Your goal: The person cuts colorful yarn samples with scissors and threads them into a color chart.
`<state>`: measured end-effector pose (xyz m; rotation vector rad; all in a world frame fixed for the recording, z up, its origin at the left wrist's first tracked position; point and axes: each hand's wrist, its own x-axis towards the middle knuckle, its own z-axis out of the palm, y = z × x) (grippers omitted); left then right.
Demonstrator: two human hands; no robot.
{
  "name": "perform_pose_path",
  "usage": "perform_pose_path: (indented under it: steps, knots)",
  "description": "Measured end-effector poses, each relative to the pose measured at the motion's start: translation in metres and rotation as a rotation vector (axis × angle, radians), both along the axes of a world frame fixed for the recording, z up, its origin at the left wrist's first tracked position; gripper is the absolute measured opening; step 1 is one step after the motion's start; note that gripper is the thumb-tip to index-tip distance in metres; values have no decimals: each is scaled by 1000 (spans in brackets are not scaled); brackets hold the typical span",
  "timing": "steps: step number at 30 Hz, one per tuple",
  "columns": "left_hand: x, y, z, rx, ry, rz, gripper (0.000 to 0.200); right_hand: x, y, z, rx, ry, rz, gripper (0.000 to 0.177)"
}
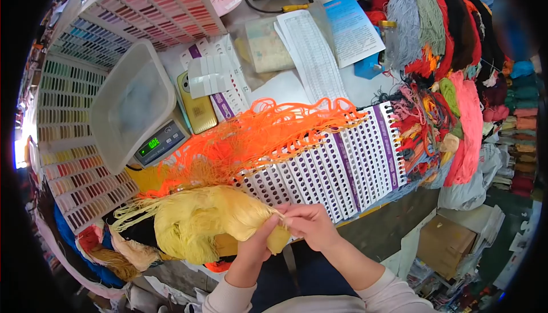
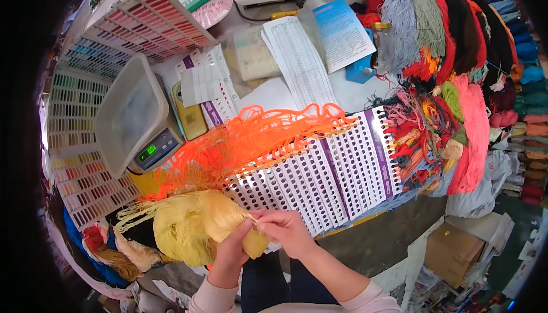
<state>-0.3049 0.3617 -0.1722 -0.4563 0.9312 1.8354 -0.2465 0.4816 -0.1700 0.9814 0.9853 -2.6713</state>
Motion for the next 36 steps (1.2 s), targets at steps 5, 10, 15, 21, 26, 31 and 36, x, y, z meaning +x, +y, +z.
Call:
perform_pose_path:
  steps: [5, 10, 15, 21, 26, 31, 36]
  knots:
    - [4, -9, -13, 20, -92, 4, 26, 6, 0, -5, -37, -109, 45, 14]
    - [4, -10, -15, 45, -102, -2, 26, 5, 3, -6, -64, -84, 53, 13]
    - [3, -9, -13, 46, -75, 2, 27, 3, 3, -5, 19, -78, 100, 11]
    - [4, -10, -12, 88, -75, 24, 25, 4, 3, -6, 24, -36, 85, 10]
    - [8, -14, -17, 84, -91, 57, 23, 5, 1, -7, 23, -51, 13, 10]
    - [10, -17, -19, 80, -152, 63, 24, 1, 10, 1, -85, -152, 97, 8]
    - [6, -11, -14, 66, -117, 13, 27, 7, 0, -12, 328, -45, 206, 6]
